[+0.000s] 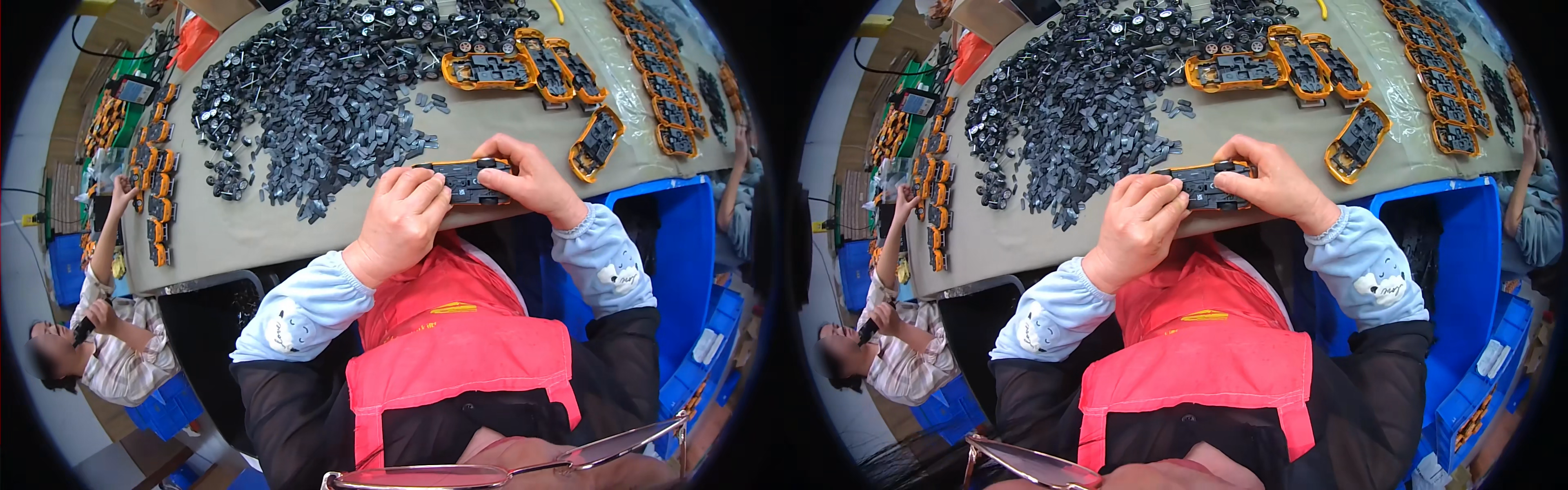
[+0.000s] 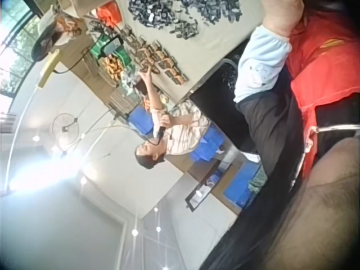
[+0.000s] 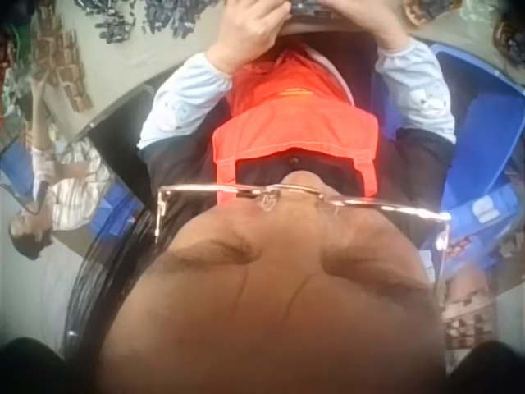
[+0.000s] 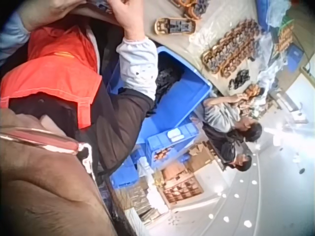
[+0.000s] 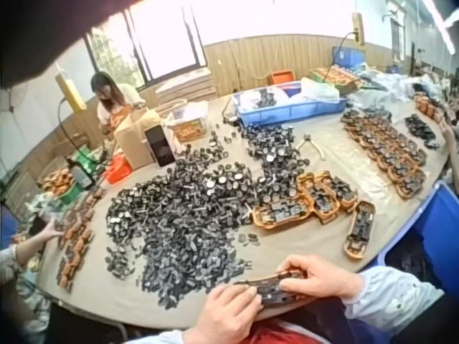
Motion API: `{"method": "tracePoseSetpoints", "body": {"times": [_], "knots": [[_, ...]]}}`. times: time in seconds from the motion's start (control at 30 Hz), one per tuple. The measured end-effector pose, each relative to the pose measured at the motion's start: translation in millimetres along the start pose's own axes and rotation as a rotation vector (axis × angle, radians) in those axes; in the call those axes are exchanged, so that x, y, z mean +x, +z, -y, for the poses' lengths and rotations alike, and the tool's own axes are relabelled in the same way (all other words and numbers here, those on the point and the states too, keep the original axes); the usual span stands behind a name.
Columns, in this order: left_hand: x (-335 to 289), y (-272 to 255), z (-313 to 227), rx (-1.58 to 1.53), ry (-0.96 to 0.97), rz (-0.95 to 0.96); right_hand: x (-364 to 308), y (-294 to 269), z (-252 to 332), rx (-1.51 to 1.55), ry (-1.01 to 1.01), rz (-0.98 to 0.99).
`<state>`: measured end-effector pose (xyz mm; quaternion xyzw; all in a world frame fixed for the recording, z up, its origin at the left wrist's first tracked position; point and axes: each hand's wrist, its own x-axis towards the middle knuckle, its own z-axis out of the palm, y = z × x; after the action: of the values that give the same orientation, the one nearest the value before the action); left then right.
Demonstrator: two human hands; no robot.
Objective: The person assembles toy cars by retrieving car bodies and base plates, installing wheel axles and covers by hand, and placing the assembled cars onto the table.
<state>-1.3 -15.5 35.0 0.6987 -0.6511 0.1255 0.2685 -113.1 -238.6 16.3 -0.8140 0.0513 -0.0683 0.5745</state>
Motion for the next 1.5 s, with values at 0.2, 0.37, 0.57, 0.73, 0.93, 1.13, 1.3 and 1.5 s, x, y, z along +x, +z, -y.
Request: {"method": "tracePoseSetpoints", "body": {"times": [0.2, 0.37, 0.57, 0.73, 0.93, 1.13, 1.3, 1.5], "knots": [[-0.7, 3.5, -6.3, -0.074, -0.122, -0.001, -3.3, -4.7, 19.2, -0.04, 0.153, 0.09], [11.3, -1.3, -7.4, -0.09, -0.219, 0.047, -3.6, -13.1, 8.3, -0.12, -0.102, 0.171], [23.1, -5.7, -3.8, -0.165, -0.308, 0.122, -1.0, -14.4, 1.4, -0.16, -0.141, 0.195], [27.8, -7.2, -2.6, -0.139, -0.334, 0.18, 0.9, -10.1, 2.3, -0.247, -0.19, 0.142], [38.8, -8.6, 2.0, -0.117, -0.348, 0.264, 2.2, -8.6, 3.8, -0.168, -0.201, 0.128], [45.5, -7.1, -0.4, -0.112, -0.356, 0.303, 8.1, -15.8, 3.3, -0.175, -0.198, 0.192], [46.5, -5.7, 3.2, -0.133, -0.376, 0.321, 9.2, -18.7, 8.2, -0.008, -0.087, 0.173], [50.6, -4.9, -3.1, -0.067, -0.336, 0.321, 7.0, -8.0, -5.1, 0.114, -0.05, 0.101]]}}
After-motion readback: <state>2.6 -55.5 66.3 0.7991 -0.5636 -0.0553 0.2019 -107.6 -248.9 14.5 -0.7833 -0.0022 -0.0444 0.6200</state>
